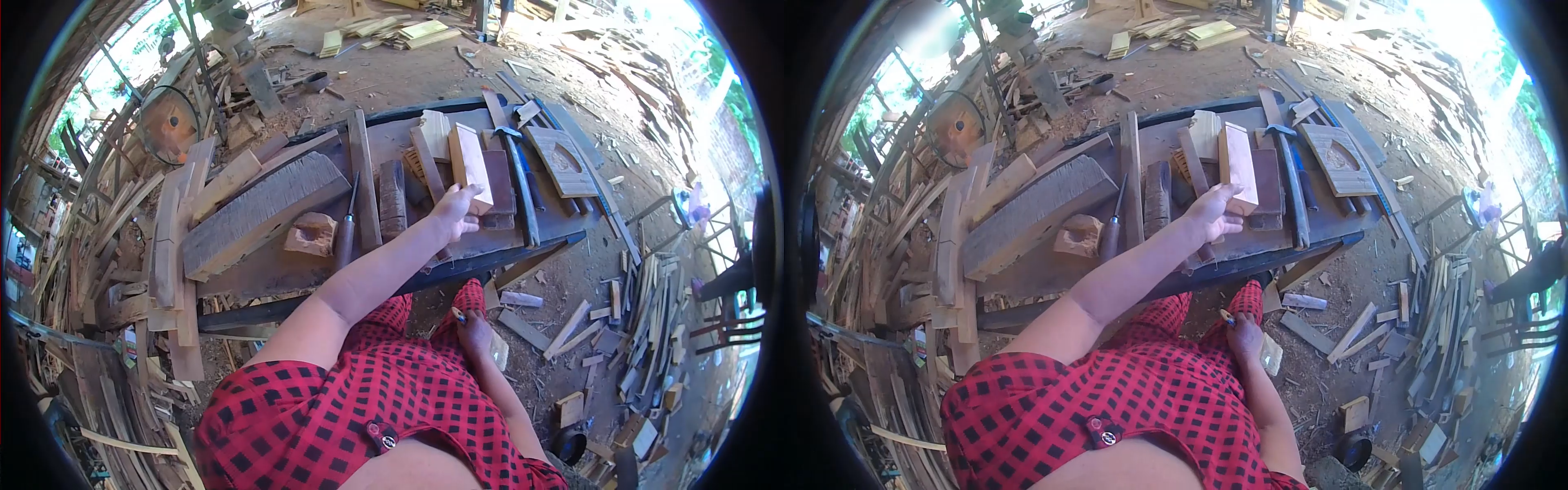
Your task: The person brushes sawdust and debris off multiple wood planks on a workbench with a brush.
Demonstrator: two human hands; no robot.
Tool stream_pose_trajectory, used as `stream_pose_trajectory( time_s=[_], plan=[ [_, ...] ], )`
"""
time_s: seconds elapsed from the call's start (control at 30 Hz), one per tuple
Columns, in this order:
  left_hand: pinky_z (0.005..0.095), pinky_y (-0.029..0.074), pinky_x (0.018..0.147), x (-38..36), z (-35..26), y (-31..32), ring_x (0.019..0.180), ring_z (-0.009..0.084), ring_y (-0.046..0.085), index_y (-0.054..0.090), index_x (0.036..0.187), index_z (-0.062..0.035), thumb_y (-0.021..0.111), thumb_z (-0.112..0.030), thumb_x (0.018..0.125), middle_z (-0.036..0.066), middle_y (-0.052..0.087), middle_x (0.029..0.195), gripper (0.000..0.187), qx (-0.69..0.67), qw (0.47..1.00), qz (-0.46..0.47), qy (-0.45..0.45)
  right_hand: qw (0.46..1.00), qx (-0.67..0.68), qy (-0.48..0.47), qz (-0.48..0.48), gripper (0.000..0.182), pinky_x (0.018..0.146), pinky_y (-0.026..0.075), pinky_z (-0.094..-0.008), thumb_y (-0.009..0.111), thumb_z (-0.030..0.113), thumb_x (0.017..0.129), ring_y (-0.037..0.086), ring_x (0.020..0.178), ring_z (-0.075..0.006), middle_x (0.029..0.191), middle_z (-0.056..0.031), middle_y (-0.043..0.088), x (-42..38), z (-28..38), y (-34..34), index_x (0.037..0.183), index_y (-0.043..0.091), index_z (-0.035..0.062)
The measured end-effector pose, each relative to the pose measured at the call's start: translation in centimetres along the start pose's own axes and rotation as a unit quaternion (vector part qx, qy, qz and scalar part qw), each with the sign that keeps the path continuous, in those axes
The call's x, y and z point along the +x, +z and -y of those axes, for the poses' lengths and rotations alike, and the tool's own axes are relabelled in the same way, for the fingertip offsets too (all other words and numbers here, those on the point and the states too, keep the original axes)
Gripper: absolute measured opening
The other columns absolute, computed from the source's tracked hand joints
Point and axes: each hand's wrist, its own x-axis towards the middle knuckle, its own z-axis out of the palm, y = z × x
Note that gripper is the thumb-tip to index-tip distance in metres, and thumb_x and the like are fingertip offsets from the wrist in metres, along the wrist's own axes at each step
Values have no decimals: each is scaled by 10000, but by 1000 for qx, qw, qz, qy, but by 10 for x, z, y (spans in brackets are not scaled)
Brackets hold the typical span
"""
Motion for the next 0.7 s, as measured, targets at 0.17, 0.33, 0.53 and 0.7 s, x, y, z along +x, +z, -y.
stream_pose_trajectory(
  time_s=[0.17, 0.33, 0.53, 0.7],
  plan=[
    [525, 339, 996, -53, -8, -28, 1150, 420, 416, 308, 1360, -49, 616, -315, 840, 235, 331, 1345, 660, 47, 996, 73, 11, 1000, -6, -17, 0, 193, 675, 479, -490, 585, 232, 782, 600, 775, -385, 913, -168, 583, -3, -1, 1, 884, 598, 68],
    [425, 399, 956, -92, -31, -91, 1098, 313, 500, 479, 1236, -25, 680, -298, 774, 195, 475, 1236, 572, 385, 863, -45, 323, 999, -1, -34, -4, 196, 669, 488, -485, 592, 236, 774, 606, 765, -380, 927, -165, 585, -10, -2, 2, 870, 596, 65],
    [403, 355, 1009, -103, -102, -204, 1203, 326, 419, 501, 1230, -49, 670, -368, 757, 196, 454, 1277, 596, 623, 577, -311, 427, 998, 42, -37, -22, 247, 672, 453, -490, 629, 307, 782, 575, 796, -413, 877, -171, 597, -9, -3, -1, 833, 610, 66],
    [466, 274, 1056, -83, -128, -287, 1300, 325, 316, 396, 1344, -109, 546, -553, 802, 159, 383, 1375, 716, 702, 538, -396, 247, 949, 290, 70, 105, 224, 538, 411, -292, 612, 249, 851, 527, 569, -135, 628, -5, 563, -1, 19, -62, 762, 604, 44]
  ],
)
